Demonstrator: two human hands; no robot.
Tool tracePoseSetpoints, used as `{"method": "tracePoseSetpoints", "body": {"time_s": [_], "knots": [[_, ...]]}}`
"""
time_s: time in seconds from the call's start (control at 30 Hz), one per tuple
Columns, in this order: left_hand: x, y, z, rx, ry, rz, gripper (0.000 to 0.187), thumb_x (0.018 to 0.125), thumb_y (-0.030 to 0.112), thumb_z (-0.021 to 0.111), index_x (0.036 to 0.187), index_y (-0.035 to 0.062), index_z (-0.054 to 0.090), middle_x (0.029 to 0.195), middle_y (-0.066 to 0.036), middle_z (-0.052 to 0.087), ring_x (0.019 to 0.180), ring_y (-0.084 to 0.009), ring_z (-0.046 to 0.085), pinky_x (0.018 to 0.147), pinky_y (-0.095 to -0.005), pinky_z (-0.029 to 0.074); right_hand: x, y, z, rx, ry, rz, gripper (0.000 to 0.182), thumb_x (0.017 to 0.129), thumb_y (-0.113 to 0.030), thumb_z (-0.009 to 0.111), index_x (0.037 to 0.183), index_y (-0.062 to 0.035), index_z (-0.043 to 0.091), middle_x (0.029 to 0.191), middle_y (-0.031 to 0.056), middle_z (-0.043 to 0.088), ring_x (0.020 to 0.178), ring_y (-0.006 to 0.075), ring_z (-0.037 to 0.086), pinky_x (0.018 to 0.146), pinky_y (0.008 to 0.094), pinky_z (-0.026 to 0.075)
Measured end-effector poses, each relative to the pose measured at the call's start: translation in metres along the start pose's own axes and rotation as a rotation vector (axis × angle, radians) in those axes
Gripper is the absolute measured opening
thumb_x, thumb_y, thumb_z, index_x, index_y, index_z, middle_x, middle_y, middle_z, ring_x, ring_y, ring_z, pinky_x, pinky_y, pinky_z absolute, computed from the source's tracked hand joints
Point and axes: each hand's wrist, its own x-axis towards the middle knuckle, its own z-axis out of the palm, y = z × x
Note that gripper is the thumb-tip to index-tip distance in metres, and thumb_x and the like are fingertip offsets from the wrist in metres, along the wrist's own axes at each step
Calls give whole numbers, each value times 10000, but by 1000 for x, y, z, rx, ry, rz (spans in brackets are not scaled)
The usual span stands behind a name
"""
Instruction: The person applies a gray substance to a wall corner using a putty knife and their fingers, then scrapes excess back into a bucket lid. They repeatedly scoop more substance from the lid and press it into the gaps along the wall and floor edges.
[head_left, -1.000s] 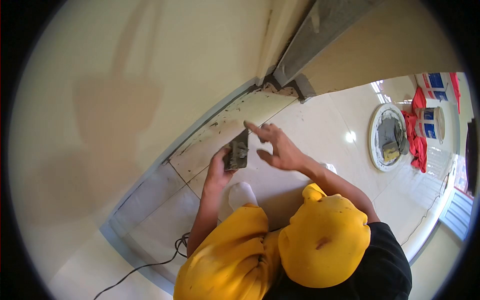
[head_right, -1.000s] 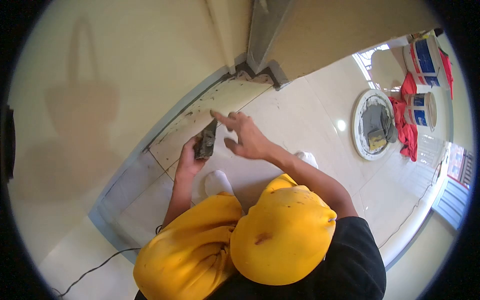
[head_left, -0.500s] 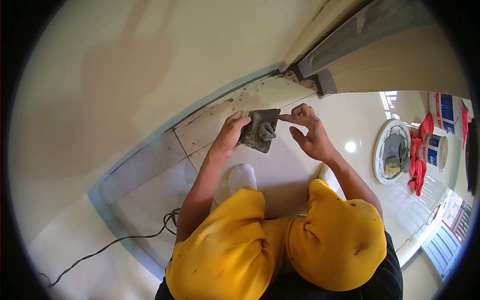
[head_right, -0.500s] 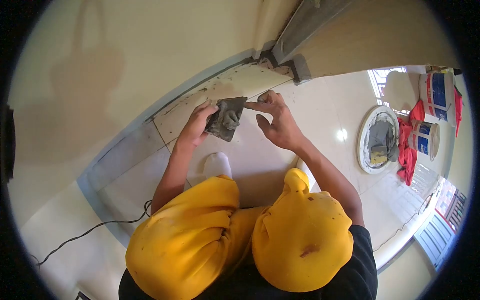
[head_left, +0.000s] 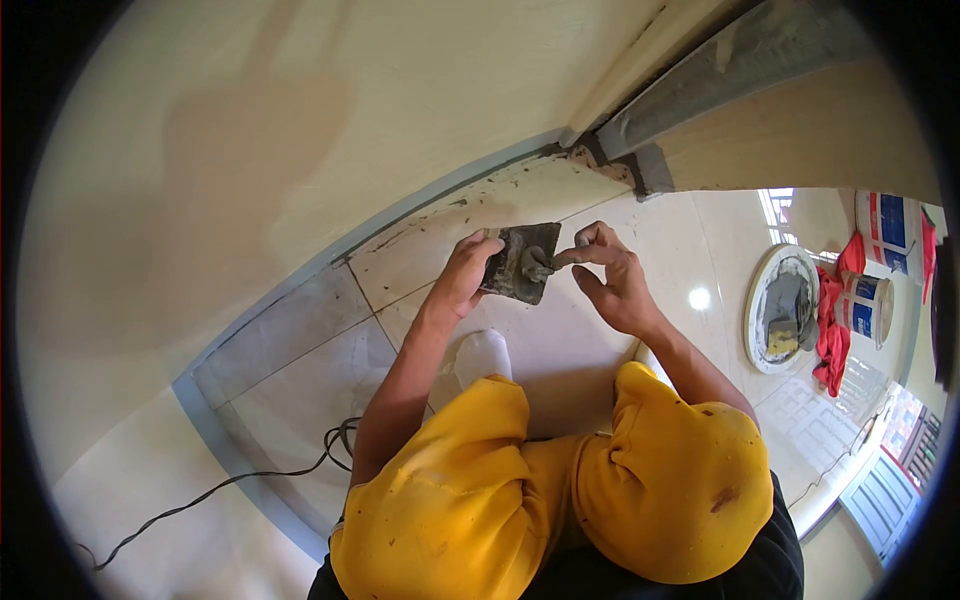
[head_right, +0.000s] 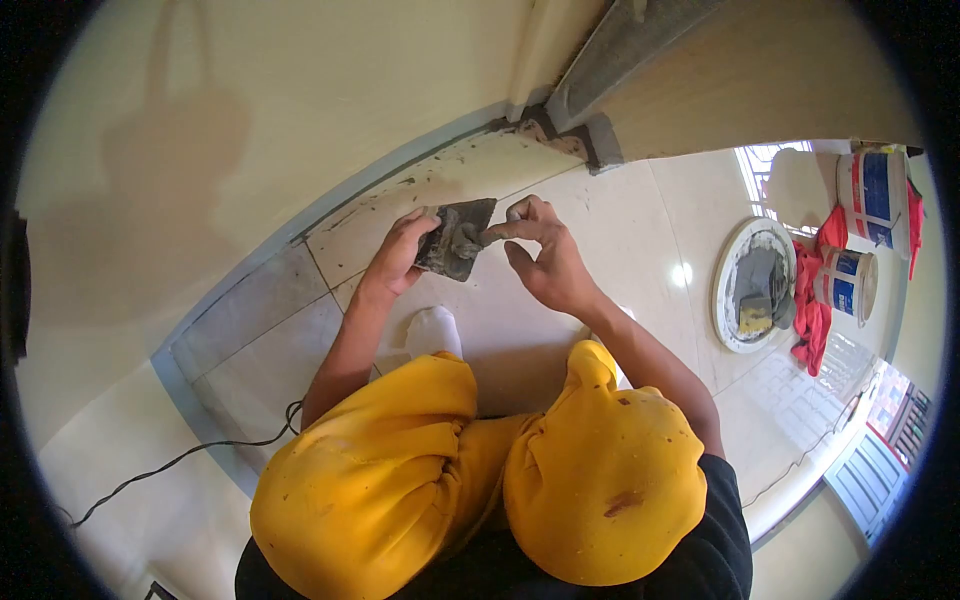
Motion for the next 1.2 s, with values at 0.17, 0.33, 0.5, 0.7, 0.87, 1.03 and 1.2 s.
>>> {"method": "tracePoseSetpoints", "body": {"time_s": [0.17, 0.33, 0.5, 0.7, 0.87, 1.03, 1.2], "knots": [[4, -4, -1, 2, -2, 17, 221, 793, 102, 405, 974, -11, 463, 867, -108, 561, 731, -163, 592, 610, -277, 518, 0, -8, 1, -148, -83, -74, 335, 616, 106, 491, 853, -75, 643, 813, 63, 404, 821, 222, 390, 742, 288, 347], [1, -3, -2, -96, -27, 8, 239, 797, 123, 399, 987, 0, 476, 890, -97, 560, 732, -161, 586, 617, -282, 514, 4, -7, -7, 25, 6, -52, 364, 605, 87, 496, 885, -91, 644, 835, 66, 431, 823, 230, 393, 730, 310, 335], [2, -2, -5, -148, -30, 43, 267, 798, 131, 399, 1022, 12, 480, 903, -79, 561, 754, -153, 582, 642, -287, 512, 6, -3, -10, -526, 14, -360, 400, 614, 120, 503, 949, -63, 622, 834, 87, 450, 787, 231, 414, 736, 320, 360], [-3, 7, -3, -97, -25, 54, 267, 804, 144, 442, 1029, 10, 495, 918, -74, 576, 785, -149, 574, 688, -271, 475, 5, -4, -9, -315, 73, -151, 442, 605, 110, 489, 977, -89, 619, 818, 84, 445, 801, 245, 409, 723, 330, 368], [-3, 9, -2, -32, -94, 39, 268, 792, 118, 441, 1032, 8, 486, 909, -77, 573, 788, -144, 575, 681, -266, 478, 9, -5, -3, -301, 63, -32, 387, 635, 111, 509, 966, -60, 612, 825, 82, 449, 798, 219, 419, 711, 287, 376], [-3, 6, 0, -5, -10, 85, 254, 792, 73, 390, 1016, -31, 449, 911, -116, 560, 761, -168, 593, 647, -280, 511, 9, 1, 0, -366, 34, -41, 372, 644, 109, 506, 954, -67, 614, 821, 84, 444, 802, 224, 422, 717, 291, 377], [0, 5, -4, 4, -18, 89, 260, 787, 60, 393, 1027, -26, 444, 919, -105, 557, 774, -158, 587, 652, -275, 509, 11, 5, 6, -380, 63, -40, 370, 639, 107, 515, 943, -76, 618, 813, 86, 433, 807, 225, 425, 716, 299, 382]]}}
